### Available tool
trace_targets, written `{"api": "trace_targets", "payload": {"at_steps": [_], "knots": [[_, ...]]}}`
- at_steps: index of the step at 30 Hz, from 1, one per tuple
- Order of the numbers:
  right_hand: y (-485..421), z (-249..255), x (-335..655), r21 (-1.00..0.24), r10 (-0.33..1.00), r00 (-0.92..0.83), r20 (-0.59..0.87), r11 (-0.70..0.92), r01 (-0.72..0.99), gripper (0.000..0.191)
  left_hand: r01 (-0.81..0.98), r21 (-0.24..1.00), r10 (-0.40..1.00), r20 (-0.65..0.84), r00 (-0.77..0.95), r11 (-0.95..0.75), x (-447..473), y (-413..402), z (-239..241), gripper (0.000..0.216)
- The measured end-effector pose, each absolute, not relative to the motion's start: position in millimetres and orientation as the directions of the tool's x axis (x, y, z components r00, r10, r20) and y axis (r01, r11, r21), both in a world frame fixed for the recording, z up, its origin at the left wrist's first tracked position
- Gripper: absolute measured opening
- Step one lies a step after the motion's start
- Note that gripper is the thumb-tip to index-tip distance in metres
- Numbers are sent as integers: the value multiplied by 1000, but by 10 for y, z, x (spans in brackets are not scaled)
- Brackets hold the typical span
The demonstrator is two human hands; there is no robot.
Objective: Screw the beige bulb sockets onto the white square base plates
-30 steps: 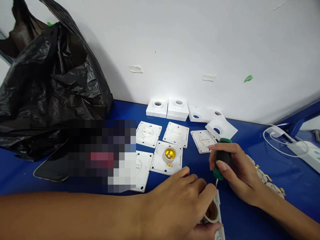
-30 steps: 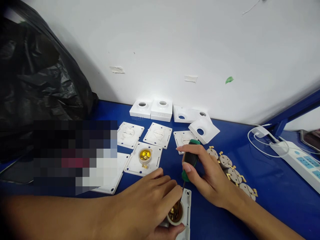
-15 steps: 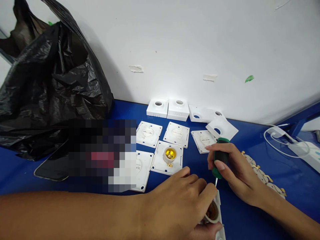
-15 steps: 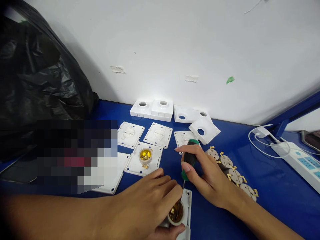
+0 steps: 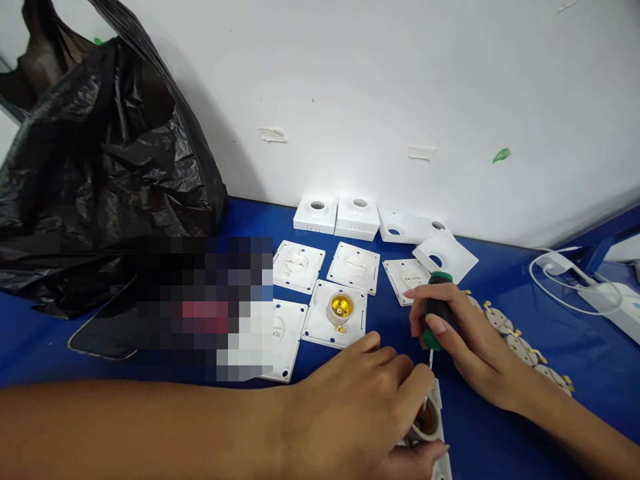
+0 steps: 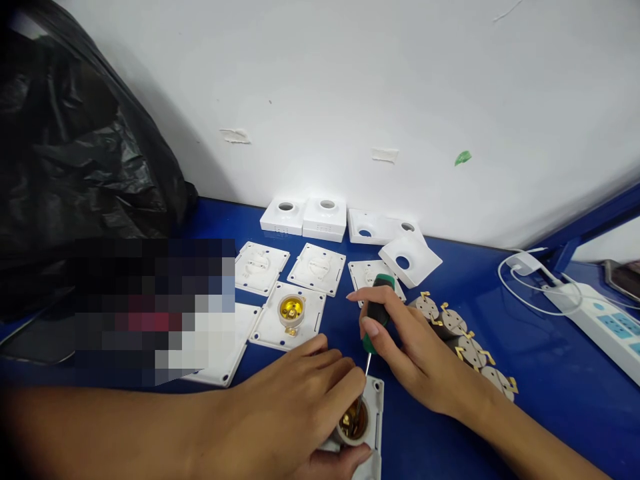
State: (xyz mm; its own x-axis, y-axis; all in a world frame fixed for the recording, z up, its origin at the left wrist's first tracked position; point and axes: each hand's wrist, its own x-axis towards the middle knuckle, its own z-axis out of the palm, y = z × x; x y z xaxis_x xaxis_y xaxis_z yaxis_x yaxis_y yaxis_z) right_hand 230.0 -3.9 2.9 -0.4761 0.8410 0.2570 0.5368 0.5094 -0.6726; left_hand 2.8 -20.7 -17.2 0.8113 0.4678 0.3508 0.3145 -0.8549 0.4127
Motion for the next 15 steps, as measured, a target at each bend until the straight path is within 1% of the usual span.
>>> {"api": "trace_targets", "payload": {"at_steps": [5,11,15], "knots": [[-34,22,2288,-690,843,-479,243,498,526,27,305,423,465,355,811,-853,29,-199,-171,38],[-41,29,2289,-699,847,-482,224,484,526,27,311,406,460,351,816,-860,28,-206,-170,39],[-42,30,2305,-704,850,-478,219,478,526,27,307,420,461,339,820,-854,27,-196,-158,39]]}}
